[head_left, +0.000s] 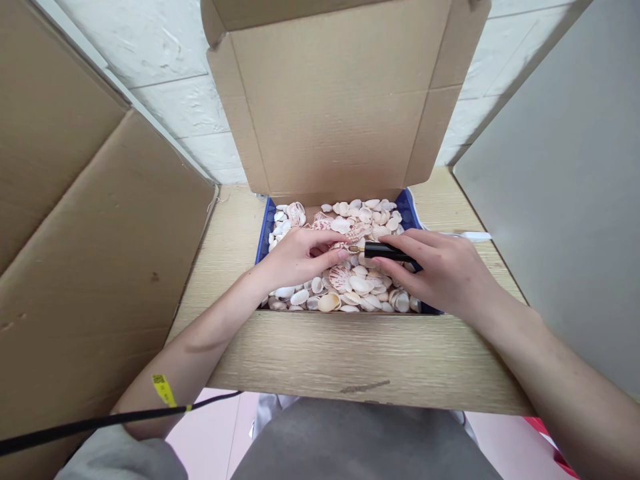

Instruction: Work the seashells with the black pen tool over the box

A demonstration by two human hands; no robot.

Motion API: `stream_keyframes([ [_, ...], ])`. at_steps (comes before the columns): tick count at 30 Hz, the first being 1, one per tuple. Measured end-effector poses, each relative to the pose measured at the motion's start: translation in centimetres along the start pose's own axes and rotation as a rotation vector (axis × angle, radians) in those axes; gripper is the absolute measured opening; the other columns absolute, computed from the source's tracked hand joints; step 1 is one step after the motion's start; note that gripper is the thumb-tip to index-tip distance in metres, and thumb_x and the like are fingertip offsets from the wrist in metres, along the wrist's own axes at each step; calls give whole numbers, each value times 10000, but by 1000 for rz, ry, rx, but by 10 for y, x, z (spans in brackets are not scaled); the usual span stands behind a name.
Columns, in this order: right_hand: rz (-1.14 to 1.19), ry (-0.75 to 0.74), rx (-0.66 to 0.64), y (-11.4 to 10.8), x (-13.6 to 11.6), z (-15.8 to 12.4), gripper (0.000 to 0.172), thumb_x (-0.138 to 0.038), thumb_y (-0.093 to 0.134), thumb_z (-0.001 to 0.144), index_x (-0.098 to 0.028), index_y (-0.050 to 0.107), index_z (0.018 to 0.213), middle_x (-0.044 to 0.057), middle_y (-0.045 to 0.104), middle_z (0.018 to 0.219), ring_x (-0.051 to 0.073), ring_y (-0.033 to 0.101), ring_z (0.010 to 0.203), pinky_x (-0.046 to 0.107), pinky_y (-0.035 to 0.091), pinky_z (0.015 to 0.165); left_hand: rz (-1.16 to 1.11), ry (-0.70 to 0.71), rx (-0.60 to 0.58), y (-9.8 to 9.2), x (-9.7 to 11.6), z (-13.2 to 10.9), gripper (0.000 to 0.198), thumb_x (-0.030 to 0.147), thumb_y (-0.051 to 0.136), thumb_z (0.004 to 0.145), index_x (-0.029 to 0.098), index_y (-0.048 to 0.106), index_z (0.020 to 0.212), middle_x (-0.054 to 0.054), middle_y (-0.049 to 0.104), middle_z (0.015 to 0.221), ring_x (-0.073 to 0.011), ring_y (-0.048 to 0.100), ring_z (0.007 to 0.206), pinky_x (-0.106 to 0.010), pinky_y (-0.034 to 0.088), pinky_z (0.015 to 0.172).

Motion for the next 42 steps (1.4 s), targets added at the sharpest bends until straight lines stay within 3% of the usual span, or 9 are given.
stream_keyframes([
  [42,6,-23,17,-1,-2,0,224,-370,598,952,-169,684,999,25,701,775,161,635,638,274,400,509,-23,-17,-4,0,-2,0,405,408,628,886,130,740,1158,-56,734,779,-118,593,613,-222,449,563],
])
Point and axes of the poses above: each hand's wrist, its own z-axis towards the middle knuckle, its own y-axis out of the palm, x = y × z, the point moved 9 cm from there along z, towards the middle knuckle
